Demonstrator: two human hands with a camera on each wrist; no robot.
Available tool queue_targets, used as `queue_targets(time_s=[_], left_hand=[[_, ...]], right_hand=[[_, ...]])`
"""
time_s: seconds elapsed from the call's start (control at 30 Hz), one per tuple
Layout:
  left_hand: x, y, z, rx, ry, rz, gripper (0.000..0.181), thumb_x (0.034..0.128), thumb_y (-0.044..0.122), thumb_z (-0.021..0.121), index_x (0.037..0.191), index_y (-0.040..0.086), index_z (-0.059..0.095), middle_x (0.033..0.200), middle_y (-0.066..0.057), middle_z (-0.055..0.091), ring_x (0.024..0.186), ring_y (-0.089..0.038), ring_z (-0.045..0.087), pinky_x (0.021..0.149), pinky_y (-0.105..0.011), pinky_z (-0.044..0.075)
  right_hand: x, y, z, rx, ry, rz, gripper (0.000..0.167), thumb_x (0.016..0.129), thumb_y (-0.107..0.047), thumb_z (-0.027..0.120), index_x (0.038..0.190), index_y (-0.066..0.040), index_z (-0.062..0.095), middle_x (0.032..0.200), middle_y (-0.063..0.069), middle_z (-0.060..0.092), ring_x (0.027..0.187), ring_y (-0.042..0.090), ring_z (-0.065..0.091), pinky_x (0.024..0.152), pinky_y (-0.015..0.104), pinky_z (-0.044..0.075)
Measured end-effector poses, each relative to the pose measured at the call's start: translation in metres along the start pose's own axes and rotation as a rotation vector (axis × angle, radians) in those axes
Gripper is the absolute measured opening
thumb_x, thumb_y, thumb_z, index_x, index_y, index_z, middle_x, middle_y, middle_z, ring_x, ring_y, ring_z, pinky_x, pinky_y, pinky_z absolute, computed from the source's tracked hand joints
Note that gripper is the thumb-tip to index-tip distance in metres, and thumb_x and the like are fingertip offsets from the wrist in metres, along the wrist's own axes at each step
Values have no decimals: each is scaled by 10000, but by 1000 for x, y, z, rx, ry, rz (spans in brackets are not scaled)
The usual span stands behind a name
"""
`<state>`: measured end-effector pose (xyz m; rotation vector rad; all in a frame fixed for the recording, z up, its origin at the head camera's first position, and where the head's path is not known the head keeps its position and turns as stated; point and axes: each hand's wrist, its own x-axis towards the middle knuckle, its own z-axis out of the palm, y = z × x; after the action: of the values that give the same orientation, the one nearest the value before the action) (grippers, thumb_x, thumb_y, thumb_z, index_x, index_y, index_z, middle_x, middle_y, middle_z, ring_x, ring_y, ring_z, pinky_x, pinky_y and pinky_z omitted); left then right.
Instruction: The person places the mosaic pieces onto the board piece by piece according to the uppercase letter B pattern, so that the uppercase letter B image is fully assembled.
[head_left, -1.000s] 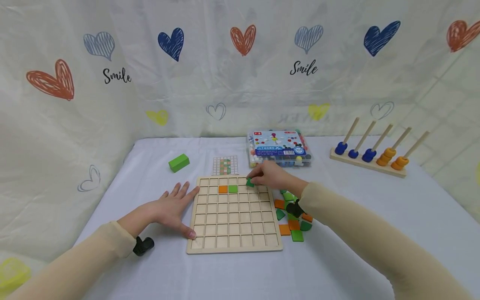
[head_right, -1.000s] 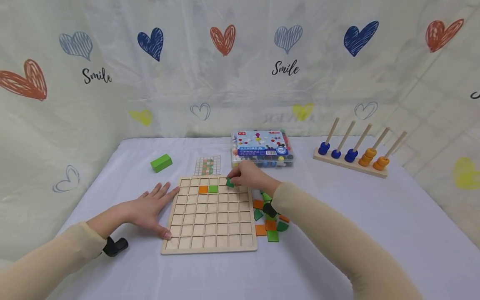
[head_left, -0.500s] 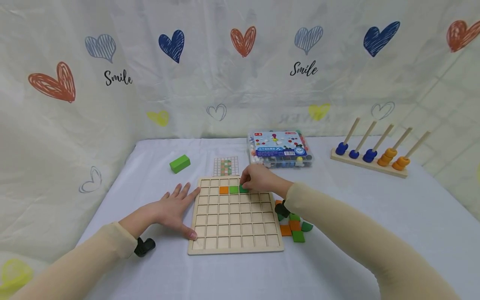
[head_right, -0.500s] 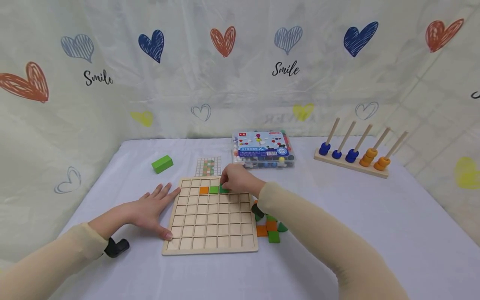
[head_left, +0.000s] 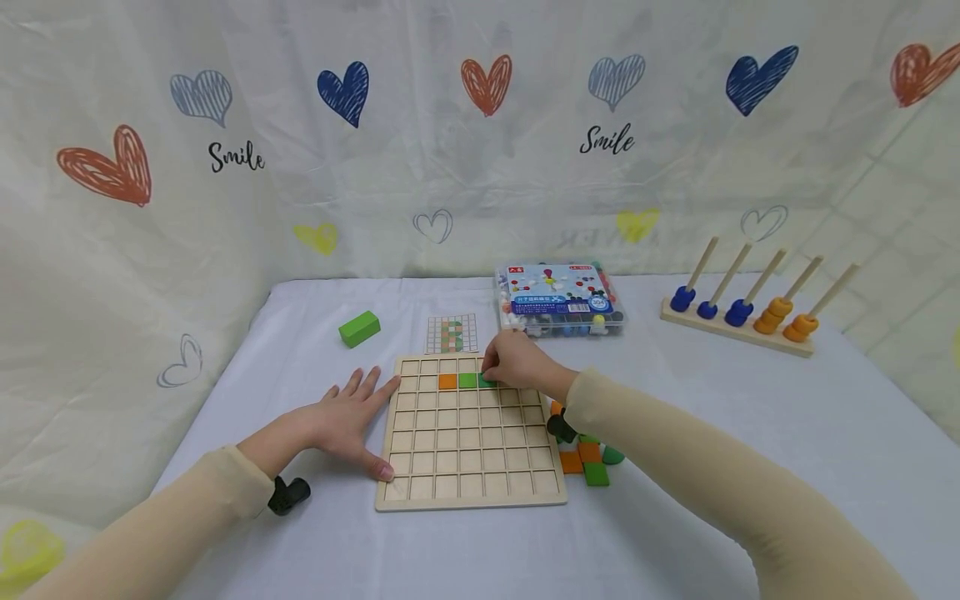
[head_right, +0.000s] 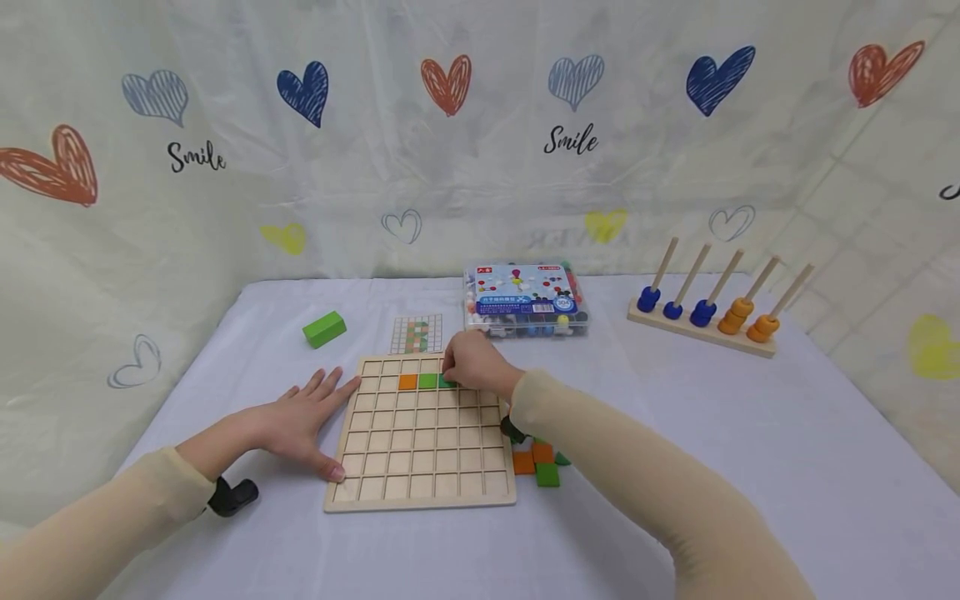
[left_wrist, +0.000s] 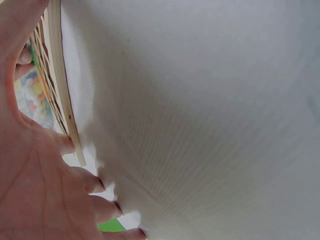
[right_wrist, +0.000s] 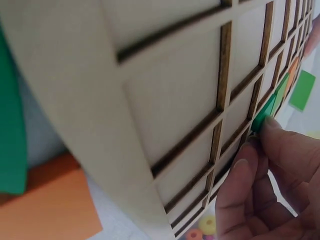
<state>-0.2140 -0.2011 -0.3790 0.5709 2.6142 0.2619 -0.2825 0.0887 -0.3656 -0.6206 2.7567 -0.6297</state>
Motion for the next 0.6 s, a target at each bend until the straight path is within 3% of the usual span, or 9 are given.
queue_targets(time_s=[0.2,0.37,0.6], left_hand=[[1,0,1,-1,-5,-1,1403,663,740,821,1651,82,74,1688,-309,3,1552,-543,-42,1161,-786,105],[0,1,1,0,-6,-1,1399,666,739,820,1650,79,75,1688,-309,0,1552,-544,-43,1161,-787,101],[-2,4,-2,0,-8,-2,1391,677,724,823,1649,73,71,1685,-318,-2,1548,-553,-41,1158,-790,106]], right_hand=[[-5,1,0,37,-12,28,71,944,-109,740,950,-81,805,901,37,776,774,134,664,767,299,576],[-11,5,-5,76,-65,19,161,982,-66,669,1078,-59,798,1035,67,789,915,152,692,882,339,586],[-12,13,-13,79,-162,-5,274,1039,-54,555,1223,-79,755,1246,95,744,1105,192,683,928,336,560]])
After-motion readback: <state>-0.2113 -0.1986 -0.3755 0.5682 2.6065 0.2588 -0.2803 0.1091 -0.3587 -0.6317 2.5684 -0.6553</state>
